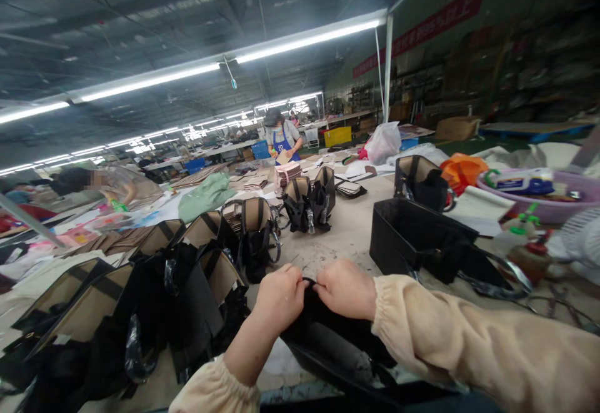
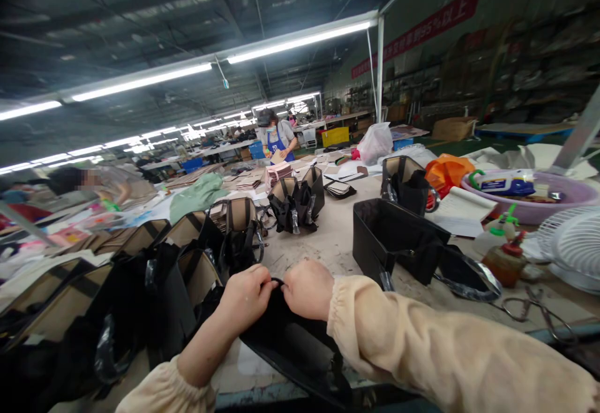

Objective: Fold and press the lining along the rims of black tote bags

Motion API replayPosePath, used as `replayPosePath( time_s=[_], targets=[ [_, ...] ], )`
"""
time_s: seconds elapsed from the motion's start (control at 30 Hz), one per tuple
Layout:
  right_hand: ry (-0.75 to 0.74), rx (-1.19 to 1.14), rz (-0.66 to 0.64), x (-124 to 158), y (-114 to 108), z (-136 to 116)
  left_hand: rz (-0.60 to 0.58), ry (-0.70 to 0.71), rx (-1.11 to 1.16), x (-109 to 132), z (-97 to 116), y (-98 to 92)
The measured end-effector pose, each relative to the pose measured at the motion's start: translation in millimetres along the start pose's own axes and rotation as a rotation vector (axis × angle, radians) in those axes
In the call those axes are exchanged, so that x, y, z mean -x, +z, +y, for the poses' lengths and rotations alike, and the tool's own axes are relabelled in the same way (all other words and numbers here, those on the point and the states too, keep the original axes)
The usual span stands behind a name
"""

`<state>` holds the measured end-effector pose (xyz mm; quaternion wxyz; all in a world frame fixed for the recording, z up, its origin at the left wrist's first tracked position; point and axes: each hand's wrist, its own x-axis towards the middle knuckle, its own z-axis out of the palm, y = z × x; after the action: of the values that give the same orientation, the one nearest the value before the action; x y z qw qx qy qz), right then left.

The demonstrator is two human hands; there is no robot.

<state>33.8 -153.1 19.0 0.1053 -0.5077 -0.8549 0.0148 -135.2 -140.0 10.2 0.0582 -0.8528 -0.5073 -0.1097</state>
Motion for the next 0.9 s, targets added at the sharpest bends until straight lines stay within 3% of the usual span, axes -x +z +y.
replayPosePath(
  time_s=[0.2,0.43,0.63,0.73,0.9],
  targets=[
    [0.026,-0.2,-0.193,-6.3,-0.3,24.2,0.011,0.032,0.029,-0.2,-0.7,1.6],
    [-0.081,0.002,-0.072,-20.1,2.4,18.9,0.031,0.004,0.121,-4.4,-0.8,2.4],
    [-0.026,0.044,-0.073,-22.7,4.6,15.5,0.173,-0.124,0.556,14.6,-4.3,-5.9],
    [0.025,0.057,-0.074,-24.9,2.8,15.7,0.068,-0.224,0.608,27.3,-1.3,-11.6],
    [0.051,0.042,-0.1,-20.3,-1.9,8.7,-0.111,-0.182,0.567,33.7,-5.3,-4.6]
  ],
)
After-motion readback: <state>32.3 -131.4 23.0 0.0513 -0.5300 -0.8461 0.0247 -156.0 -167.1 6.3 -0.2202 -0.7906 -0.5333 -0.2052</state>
